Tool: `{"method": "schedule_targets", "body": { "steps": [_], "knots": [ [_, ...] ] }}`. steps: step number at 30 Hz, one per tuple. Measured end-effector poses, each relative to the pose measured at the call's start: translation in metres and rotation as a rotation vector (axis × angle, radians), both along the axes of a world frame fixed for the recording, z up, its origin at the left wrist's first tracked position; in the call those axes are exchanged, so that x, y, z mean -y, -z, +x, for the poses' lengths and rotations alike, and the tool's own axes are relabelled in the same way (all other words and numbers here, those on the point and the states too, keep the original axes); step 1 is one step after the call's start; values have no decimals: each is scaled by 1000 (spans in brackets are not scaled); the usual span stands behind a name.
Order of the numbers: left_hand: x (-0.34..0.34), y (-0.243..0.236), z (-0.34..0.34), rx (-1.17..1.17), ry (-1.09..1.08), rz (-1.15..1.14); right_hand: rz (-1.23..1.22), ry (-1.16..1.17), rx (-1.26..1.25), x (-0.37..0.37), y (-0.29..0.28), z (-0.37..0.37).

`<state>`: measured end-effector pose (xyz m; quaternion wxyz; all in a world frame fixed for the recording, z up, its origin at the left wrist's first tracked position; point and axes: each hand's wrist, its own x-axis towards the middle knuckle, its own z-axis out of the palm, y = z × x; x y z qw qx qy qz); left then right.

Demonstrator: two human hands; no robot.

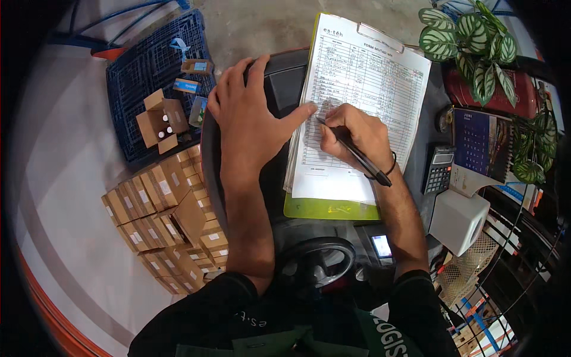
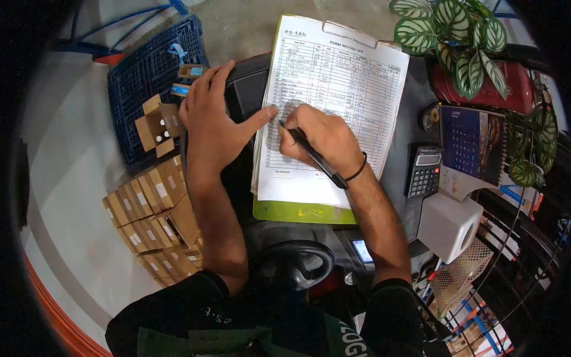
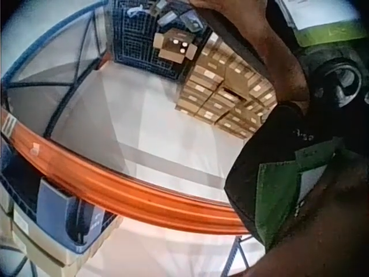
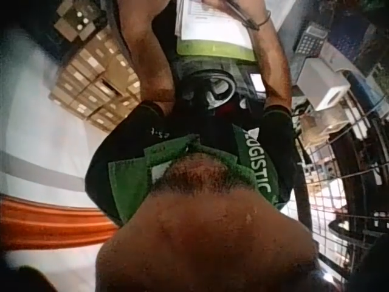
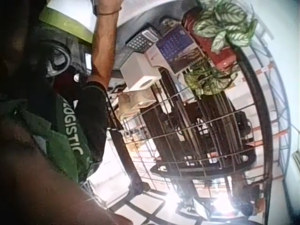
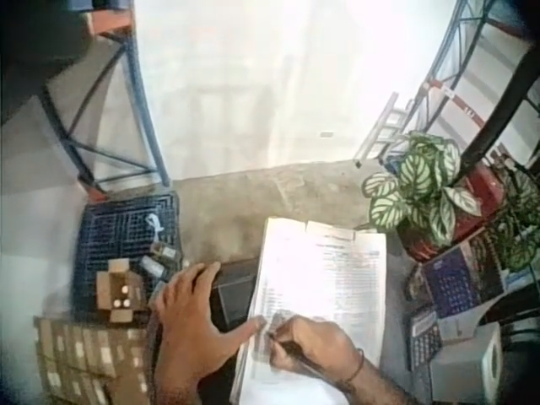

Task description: Operate a forklift and log inventory data on a tablet and clipboard.

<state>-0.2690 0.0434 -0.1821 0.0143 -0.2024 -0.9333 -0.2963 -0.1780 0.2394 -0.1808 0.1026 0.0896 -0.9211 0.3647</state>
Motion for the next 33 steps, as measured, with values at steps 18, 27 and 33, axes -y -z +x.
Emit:
{"method": "schedule_targets", "body": {
  "steps": [18,27,33],
  "knots": [
    [0,3,1,39,13,5,15,-26,-34,-1,2,-1],
    [2,0,2,9,2,-9,-8,-16,-18,0,2,-1],
    [0,3,2,2,5,-4,37,-14,-40,-1,1,1]
  ]
}}
